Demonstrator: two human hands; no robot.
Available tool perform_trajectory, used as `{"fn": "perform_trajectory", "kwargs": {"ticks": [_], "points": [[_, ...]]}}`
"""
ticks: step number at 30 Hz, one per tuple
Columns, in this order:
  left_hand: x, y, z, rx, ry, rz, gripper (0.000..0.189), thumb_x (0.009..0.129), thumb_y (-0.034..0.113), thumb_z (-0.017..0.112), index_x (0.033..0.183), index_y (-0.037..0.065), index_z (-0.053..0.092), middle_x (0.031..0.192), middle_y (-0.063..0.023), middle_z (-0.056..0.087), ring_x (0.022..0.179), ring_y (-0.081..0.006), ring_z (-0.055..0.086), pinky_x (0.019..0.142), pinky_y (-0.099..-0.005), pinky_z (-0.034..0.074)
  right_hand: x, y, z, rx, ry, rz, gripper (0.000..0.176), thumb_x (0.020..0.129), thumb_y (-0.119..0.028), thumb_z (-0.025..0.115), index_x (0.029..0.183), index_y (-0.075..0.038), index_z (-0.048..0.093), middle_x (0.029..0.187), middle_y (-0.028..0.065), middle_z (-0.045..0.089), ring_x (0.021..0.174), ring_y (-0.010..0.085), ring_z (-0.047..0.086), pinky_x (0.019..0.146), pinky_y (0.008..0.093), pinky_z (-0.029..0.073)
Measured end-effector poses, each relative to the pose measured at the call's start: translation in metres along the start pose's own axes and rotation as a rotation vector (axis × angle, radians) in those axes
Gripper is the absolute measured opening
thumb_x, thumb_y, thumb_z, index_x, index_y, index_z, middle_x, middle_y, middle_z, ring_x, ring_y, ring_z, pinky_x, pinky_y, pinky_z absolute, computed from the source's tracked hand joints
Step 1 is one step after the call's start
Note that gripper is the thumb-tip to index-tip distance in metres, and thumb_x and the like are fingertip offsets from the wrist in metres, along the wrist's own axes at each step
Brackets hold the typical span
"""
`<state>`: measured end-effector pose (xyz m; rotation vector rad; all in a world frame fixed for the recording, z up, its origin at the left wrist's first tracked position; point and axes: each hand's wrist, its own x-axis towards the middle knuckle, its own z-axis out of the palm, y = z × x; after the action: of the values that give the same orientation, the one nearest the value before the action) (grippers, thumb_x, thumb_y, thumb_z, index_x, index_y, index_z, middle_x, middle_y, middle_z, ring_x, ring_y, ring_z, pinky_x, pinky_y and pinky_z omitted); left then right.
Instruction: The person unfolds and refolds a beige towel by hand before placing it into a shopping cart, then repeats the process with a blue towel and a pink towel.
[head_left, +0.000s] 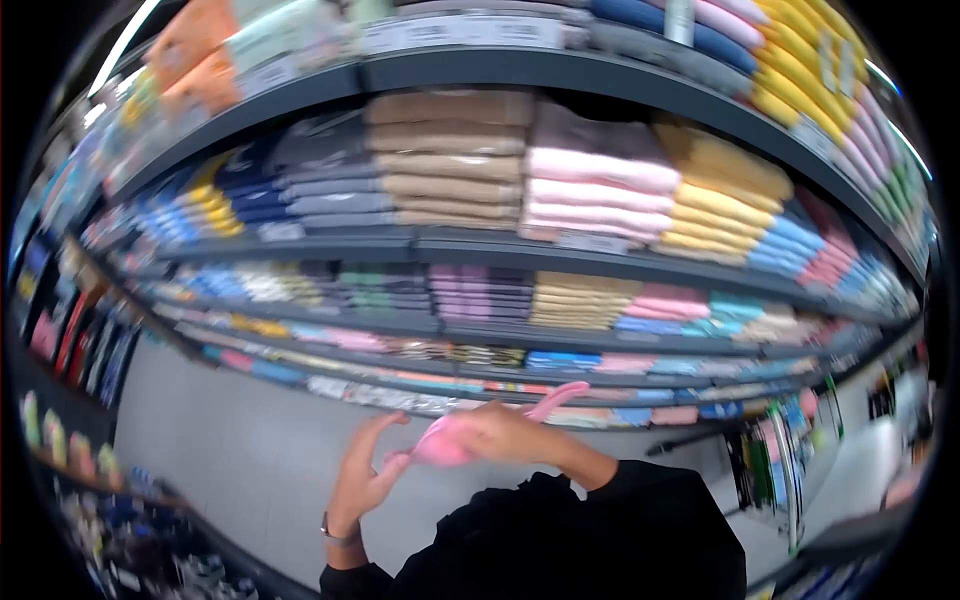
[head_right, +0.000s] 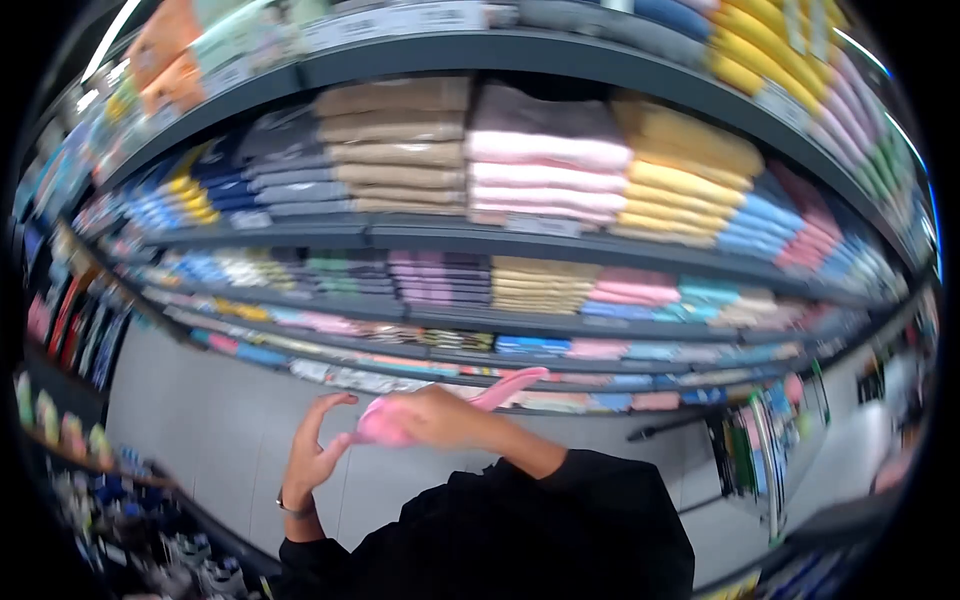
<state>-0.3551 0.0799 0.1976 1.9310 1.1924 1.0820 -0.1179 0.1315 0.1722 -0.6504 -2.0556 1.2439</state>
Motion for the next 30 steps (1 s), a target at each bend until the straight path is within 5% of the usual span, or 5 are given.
{"fn": "perform_trajectory", "kwargs": {"ticks": [9,13,16,22,30], "points": [[0.022,0.005,0.122,-0.259,-0.305,0.19,0.018,0.084,0.001,0.059,0.101,0.0,0.066,0.088,-0.0133,0.06,0.078,-0.0266,0.059,0.071,-0.0333,0.047,-0.108,-0.012,0.024,-0.18,0.296,0.358,0.028,0.099,-0.027,0.043,0.101,-0.002,0.056,0.08,0.0234,0.062,0.072,0.041,0.06,0.066,0.0475,0.045],[0.013,0.044,0.165,-0.238,-0.404,0.323,0.004,0.087,0.001,0.056,0.089,-0.001,0.06,0.083,-0.0117,0.058,0.075,-0.0234,0.057,0.069,-0.0316,0.046,-0.179,-0.026,0.033,-0.116,0.442,0.545,0.028,0.097,-0.03,0.047,0.105,-0.005,0.058,0.082,0.0207,0.064,0.075,0.0383,0.062,0.068,0.0457,0.047],[0.006,0.06,0.186,-0.229,-0.376,0.384,0.005,0.085,-0.002,0.057,0.089,-0.002,0.06,0.082,-0.0148,0.059,0.071,-0.0285,0.058,0.066,-0.0352,0.046,-0.237,-0.017,0.052,-0.175,0.578,0.596,0.027,0.091,-0.027,0.052,0.106,-0.007,0.059,0.083,0.0191,0.065,0.076,0.0364,0.063,0.071,0.0436,0.048],[-0.013,0.129,0.227,-0.267,-0.36,0.481,0.006,0.087,-0.002,0.054,0.093,-0.001,0.055,0.082,-0.0133,0.058,0.074,-0.0225,0.054,0.07,-0.0331,0.044,-0.374,-0.012,0.074,-0.244,0.797,0.686,0.029,0.083,-0.021,0.055,0.108,-0.007,0.059,0.089,0.018,0.064,0.083,0.0349,0.062,0.077,0.0401,0.048],[-0.051,0.195,0.328,-0.449,-0.317,0.352,0.015,0.097,0.009,0.046,0.087,0.0,0.05,0.082,-0.0056,0.05,0.074,-0.012,0.044,0.069,-0.0257,0.036,-0.558,-0.092,0.074,-0.381,0.993,0.751,0.033,0.085,-0.025,0.058,0.11,-0.004,0.058,0.101,0.0162,0.063,0.094,0.0327,0.06,0.081,0.0392,0.047]]}}
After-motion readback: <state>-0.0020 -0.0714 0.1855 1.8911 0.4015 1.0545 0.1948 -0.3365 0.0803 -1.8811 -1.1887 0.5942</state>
